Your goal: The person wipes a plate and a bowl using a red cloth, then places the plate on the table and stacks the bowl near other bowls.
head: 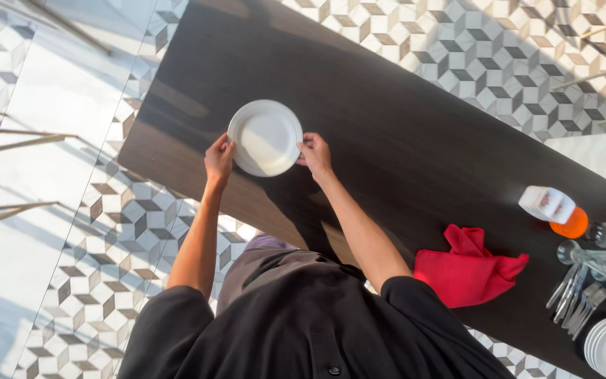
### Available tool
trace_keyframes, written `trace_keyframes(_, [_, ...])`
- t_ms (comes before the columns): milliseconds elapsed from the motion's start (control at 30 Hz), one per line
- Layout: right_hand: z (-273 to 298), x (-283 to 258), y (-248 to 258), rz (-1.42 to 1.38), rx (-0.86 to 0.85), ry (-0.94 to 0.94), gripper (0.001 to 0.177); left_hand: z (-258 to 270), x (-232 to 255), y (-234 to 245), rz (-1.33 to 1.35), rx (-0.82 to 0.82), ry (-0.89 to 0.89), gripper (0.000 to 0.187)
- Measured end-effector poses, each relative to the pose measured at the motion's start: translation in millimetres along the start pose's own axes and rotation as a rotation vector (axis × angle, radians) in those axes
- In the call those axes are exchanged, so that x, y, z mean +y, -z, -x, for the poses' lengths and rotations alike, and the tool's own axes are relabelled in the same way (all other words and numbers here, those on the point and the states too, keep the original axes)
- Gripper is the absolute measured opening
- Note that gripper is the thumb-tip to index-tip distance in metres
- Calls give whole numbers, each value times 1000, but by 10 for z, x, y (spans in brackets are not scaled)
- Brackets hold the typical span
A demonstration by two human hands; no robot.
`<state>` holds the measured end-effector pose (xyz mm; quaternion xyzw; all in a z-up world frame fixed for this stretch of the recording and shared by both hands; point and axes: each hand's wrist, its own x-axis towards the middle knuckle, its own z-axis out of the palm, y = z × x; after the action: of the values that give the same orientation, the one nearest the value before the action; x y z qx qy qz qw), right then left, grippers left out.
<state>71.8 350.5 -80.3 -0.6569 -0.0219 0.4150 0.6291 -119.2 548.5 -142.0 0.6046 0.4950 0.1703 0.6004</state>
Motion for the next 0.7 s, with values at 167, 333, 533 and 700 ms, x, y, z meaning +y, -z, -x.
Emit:
trace_keyframes(167, [-587, -206, -725, 19, -31, -24, 30, -627, 289, 489, -10, 114, -89, 36])
trace_keyframes(333, [-991, -332, -1132, 116, 3, -39, 29, -1084, 300, 659, 73, 120, -105, 36])
trace_keyframes(533, [-1126, -338, -1301, 179, 44, -69, 26, -1284, 231, 700, 55, 111, -115, 36])
trace_keyframes(700, [-1006, -503, -1370, 221, 114, -84, 26, -1307, 206, 635, 30, 79, -46, 36])
